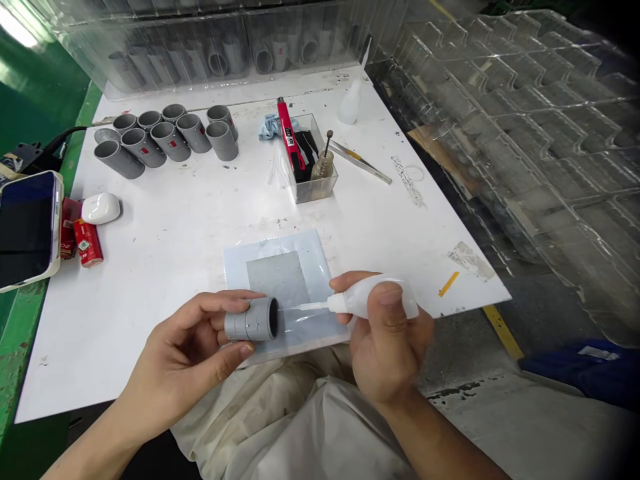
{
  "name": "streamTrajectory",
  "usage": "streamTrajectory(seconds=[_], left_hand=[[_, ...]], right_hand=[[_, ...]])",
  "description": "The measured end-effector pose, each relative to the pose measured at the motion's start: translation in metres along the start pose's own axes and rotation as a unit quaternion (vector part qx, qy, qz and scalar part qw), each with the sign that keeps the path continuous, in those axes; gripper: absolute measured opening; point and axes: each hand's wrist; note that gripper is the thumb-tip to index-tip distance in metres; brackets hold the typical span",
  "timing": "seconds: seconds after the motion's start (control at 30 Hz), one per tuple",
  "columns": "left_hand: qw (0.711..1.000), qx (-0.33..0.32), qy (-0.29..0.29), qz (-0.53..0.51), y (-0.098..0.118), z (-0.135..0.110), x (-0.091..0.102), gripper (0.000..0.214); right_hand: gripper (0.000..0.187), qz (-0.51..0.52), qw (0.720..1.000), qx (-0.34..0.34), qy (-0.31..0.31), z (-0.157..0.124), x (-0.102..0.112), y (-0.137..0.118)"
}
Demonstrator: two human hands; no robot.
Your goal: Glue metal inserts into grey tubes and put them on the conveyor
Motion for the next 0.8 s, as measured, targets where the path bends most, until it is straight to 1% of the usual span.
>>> streamTrajectory(seconds=[0.27, 0.47, 0.63, 0.8], left_hand=[[1.000, 0.008, -0.005, 0.001, -0.0021, 0.0001, 0.0041, 0.013], [0.999, 0.009, 0.004, 0.033, -0.0017, 0.0004, 0.0057, 0.016], [0.999, 0.003, 0.000, 0.033, -0.0017, 0.0006, 0.0049, 0.013], [1.000, -0.003, 0.006, 0.030, -0.0026, 0.0007, 0.0046, 0.014]], right_hand=[[0.038, 0.010, 1.000, -0.005, -0.009, 0.0020, -0.0013, -0.0002], [0.046, -0.029, 0.999, -0.015, -0.008, 0.0020, -0.0018, -0.0016], [0.039, -0.016, 1.000, -0.016, -0.012, 0.0027, -0.0016, -0.0019], [0.038, -0.021, 1.000, -0.015, -0.013, 0.0017, -0.0008, -0.0011]])
Point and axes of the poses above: each hand's wrist, its own z-axis towards the middle knuckle, its own x-axis out of the back of the hand, y = z × x, and after that the axes turned 6 degrees about z, right-handed
